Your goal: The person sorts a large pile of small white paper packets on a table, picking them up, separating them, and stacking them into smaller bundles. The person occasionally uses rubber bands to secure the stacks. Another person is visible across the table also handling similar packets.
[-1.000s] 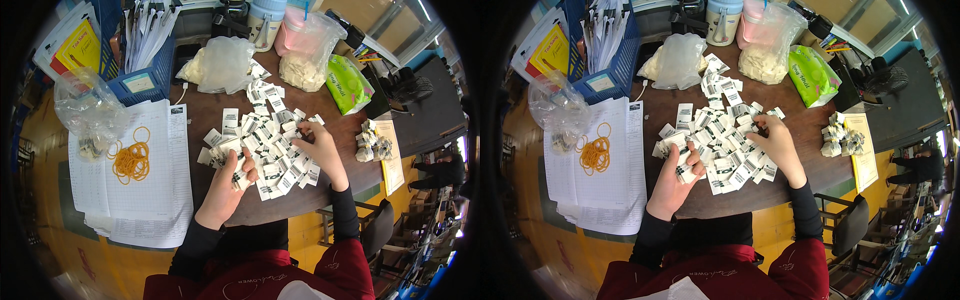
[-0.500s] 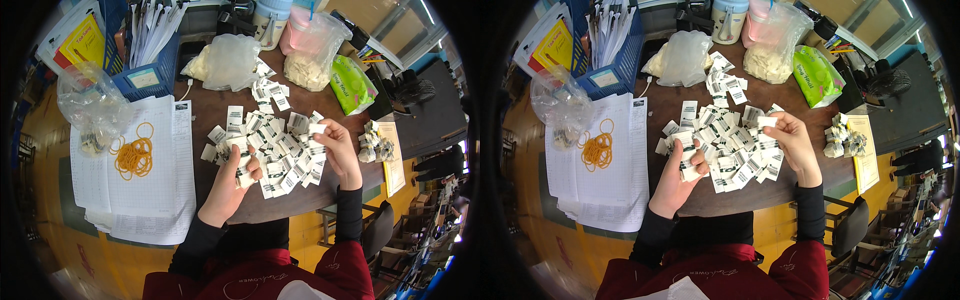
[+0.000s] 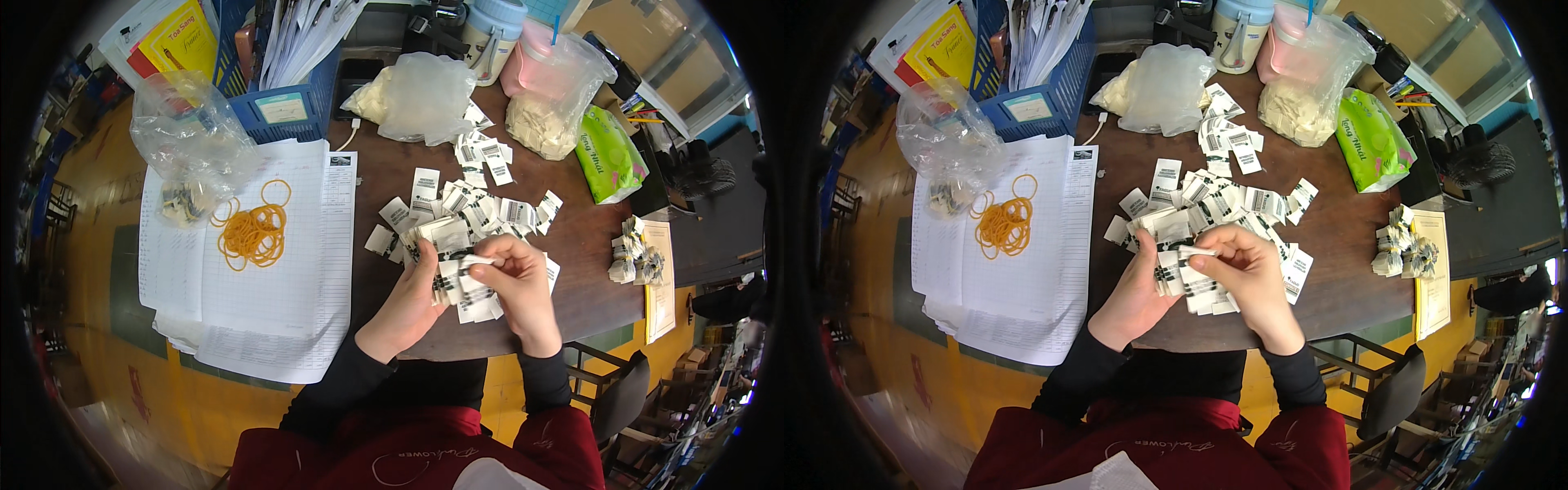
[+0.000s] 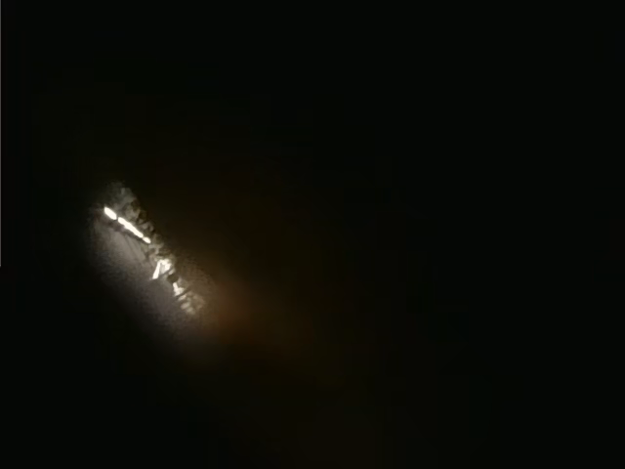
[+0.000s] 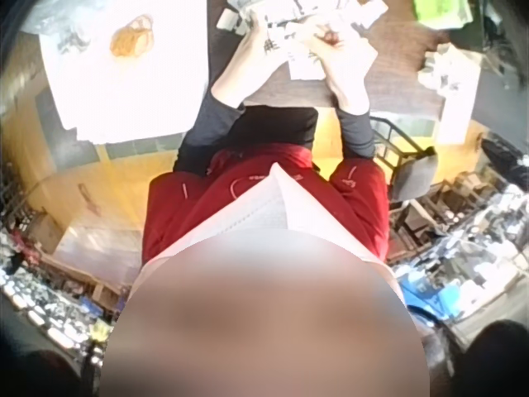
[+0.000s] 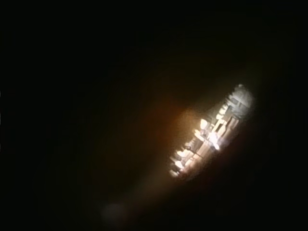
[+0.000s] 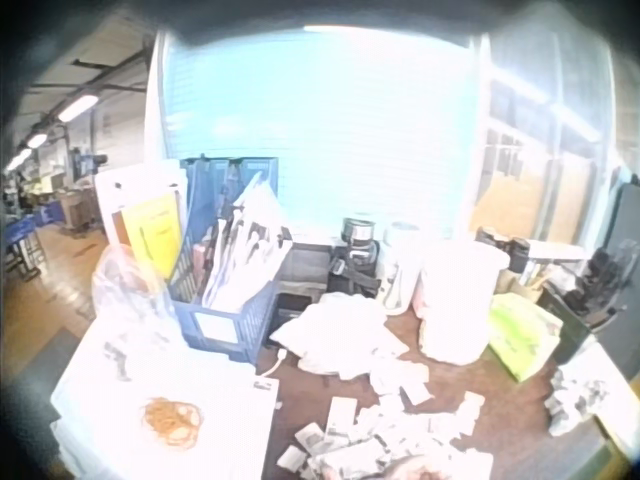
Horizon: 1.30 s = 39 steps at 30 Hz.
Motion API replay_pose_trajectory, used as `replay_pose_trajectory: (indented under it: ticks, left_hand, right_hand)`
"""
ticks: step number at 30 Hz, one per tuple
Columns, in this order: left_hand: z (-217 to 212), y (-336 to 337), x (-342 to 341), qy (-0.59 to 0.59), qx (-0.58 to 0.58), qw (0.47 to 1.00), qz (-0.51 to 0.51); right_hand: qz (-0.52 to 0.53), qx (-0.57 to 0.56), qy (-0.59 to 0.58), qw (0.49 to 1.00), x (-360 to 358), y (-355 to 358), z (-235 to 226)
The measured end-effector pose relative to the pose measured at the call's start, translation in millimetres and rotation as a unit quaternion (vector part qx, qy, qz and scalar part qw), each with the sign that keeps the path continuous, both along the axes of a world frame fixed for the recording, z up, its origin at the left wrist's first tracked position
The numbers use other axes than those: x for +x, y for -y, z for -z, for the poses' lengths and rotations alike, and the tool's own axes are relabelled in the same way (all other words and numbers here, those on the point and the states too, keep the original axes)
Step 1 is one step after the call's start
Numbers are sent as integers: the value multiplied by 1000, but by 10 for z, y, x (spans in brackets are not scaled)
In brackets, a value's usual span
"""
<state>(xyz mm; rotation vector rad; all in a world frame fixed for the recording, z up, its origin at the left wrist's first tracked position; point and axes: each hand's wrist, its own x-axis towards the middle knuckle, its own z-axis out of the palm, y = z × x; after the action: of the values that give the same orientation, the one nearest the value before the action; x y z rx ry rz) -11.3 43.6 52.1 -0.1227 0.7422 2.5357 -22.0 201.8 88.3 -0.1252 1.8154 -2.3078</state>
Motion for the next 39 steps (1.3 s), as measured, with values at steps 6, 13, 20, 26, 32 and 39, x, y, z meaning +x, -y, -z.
replay_pose_trajectory:
  ticks: [6,13,20,26,32,39]
  left_hand:
    - [52,-20,20,-72,-52,996,-3]
    - [89,3,-19,-59,-59,996,-5]
    - [145,-3,41,-68,-33,996,51]
    - [130,-16,42,-87,-69,993,45]
    - [89,-14,14,-92,-29,994,52]
    - [56,24,27,-58,-12,997,39]
  right_hand:
    - [34,128,-37,991,53,25,81]
    - [72,179,-102,976,130,-73,-131]
    - [62,159,-51,984,44,44,-35]
    - [92,227,-109,963,34,179,-58]
    - [159,376,-219,886,-351,-497,-197]
    - [52,552,-208,806,-644,-813,-7]
